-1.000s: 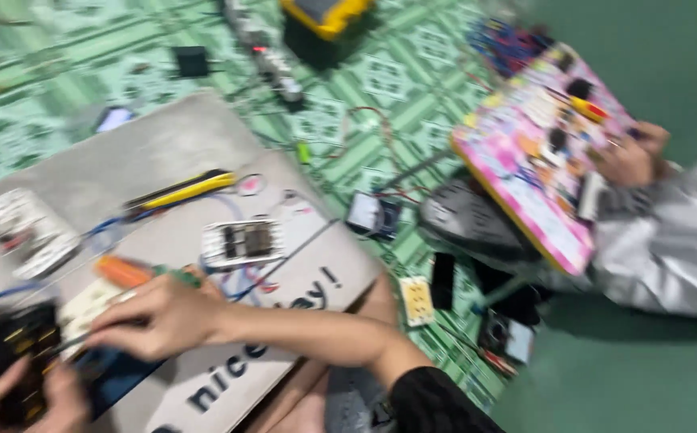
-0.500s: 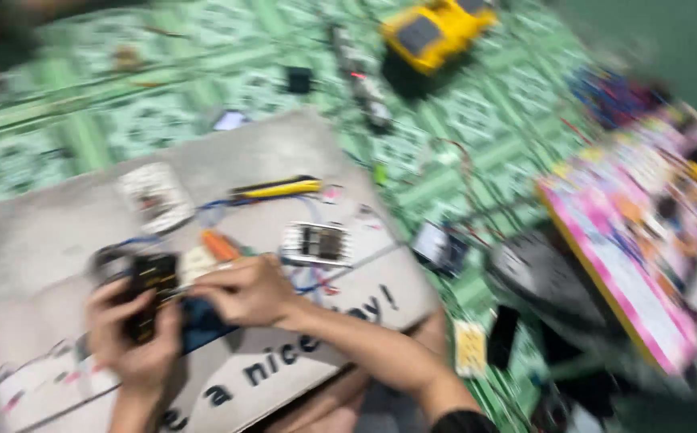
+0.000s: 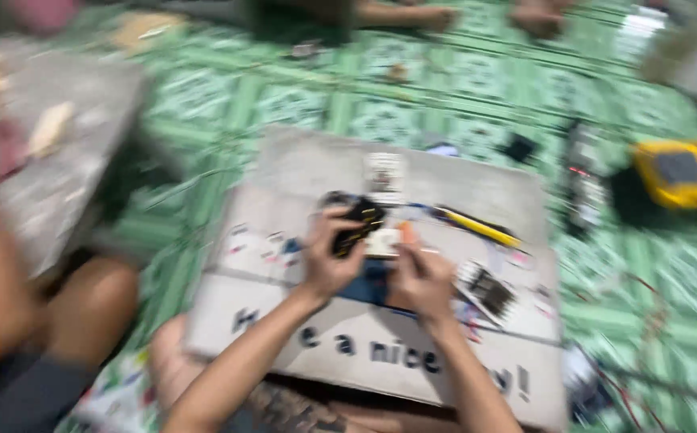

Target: The person sits on the floor and assembles electrical components on a lap mat. They connect wires to a black switch, then attach a white multi-socket adapter to the switch using a screwdriver. The person handles wires, a switch, and a socket adapter during the process.

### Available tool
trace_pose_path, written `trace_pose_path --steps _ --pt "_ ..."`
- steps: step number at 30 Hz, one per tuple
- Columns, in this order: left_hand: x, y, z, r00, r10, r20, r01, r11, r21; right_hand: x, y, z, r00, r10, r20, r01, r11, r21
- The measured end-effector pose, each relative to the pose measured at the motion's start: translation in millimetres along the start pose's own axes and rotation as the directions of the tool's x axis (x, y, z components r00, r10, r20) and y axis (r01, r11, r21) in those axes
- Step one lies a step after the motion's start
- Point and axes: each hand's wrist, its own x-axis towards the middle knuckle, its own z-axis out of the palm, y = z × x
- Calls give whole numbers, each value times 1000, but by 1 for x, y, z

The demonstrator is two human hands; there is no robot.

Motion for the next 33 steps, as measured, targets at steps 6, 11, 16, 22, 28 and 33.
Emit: trace_pose_path --steps 6,11,16,22,28,33 --pt "2 9 -9 991 55 -121 -54 999 5 3 -4 -18 993 -83 85 117 782 -612" --pt "0 16 -3 992 -72 -101 58 988 -142 -6 15 -21 985 -59 163 168 558 -813" --pt "3 22 -12 993 -105 -59 90 971 -223 -6 18 -20 986 -116 119 163 527 -834" --pt "18 32 -22 998 -63 20 66 939 -337 15 -23 -15 968 -248 -34 174 763 -622" --pt "-2 -2 2 960 -253 121 275 763 -585 23 -39 -11 972 -206 -113 172 951 -257" --pt "4 1 -1 875 -433 218 447 547 -708 22 -40 -5 964 -261 -51 259 965 -43"
